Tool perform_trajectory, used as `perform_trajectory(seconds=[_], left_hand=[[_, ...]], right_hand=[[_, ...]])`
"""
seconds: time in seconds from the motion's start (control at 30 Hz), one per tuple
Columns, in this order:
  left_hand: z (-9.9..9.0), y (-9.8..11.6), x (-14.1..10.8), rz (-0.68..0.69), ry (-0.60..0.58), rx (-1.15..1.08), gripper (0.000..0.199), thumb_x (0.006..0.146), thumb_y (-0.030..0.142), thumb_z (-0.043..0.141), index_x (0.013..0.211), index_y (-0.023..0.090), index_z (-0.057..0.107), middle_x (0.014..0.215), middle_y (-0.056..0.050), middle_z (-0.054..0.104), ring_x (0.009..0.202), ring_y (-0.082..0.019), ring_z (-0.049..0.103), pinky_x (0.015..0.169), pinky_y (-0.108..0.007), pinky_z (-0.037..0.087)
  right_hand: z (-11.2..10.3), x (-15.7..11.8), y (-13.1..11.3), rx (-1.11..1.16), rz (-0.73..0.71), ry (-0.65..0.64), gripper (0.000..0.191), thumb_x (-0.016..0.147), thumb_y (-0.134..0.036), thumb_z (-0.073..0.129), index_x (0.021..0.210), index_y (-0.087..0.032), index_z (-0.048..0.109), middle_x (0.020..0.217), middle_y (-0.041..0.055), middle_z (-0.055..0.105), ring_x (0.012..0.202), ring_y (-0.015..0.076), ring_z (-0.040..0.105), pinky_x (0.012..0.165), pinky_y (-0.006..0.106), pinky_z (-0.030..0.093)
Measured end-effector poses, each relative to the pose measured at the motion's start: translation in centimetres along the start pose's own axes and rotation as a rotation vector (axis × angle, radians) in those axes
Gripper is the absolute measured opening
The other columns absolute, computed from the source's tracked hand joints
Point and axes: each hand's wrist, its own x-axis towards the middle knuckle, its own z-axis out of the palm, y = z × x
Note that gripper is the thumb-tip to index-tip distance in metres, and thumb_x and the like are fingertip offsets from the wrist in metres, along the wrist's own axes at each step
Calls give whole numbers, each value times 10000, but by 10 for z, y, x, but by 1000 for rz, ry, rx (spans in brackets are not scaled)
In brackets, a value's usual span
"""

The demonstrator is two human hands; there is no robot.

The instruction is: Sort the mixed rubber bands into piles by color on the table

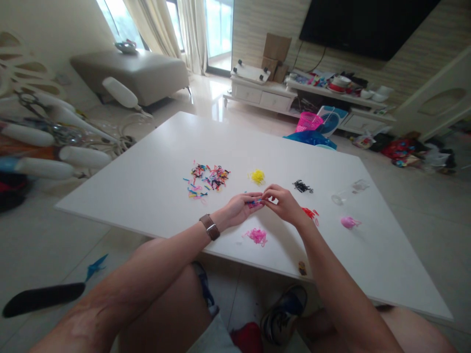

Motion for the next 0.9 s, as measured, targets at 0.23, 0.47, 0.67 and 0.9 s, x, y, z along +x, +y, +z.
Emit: perform_trajectory(seconds=[0.23, 0.47, 0.67, 0.9], left_hand=[[-3, -1, 3, 6, -39, 10, 250, 825, -67, 502, 898, 41, 715, 935, -145, 723, 880, -160, 686, 1005, -312, 496], [-4, 0, 2, -12, -13, 9, 272, 862, -40, 487, 1019, 17, 701, 950, -164, 735, 871, -164, 706, 1026, -313, 489], [1, 5, -2, -26, 60, 17, 322, 862, -40, 460, 1110, 11, 659, 1073, -209, 724, 983, -195, 717, 990, -291, 521], [3, 5, -4, -31, 61, 7, 320, 871, -17, 458, 1120, 11, 658, 1160, -239, 697, 1072, -233, 698, 961, -297, 541]], right_hand=[[-6, 5, -6, -108, -24, -86, 129, 913, -119, 575, 874, -174, 686, 889, 58, 651, 791, 158, 609, 722, 287, 477], [-18, 7, -13, -138, 11, -106, 134, 895, -112, 580, 878, -172, 699, 881, 61, 692, 773, 161, 621, 716, 282, 462], [-22, -20, -39, 120, 120, -302, 108, 897, -210, 612, 824, -175, 684, 749, 11, 680, 670, 127, 598, 659, 245, 463], [5, -43, -46, 109, 166, -376, 139, 906, -228, 614, 807, -172, 694, 719, 11, 675, 651, 127, 583, 634, 249, 449]])
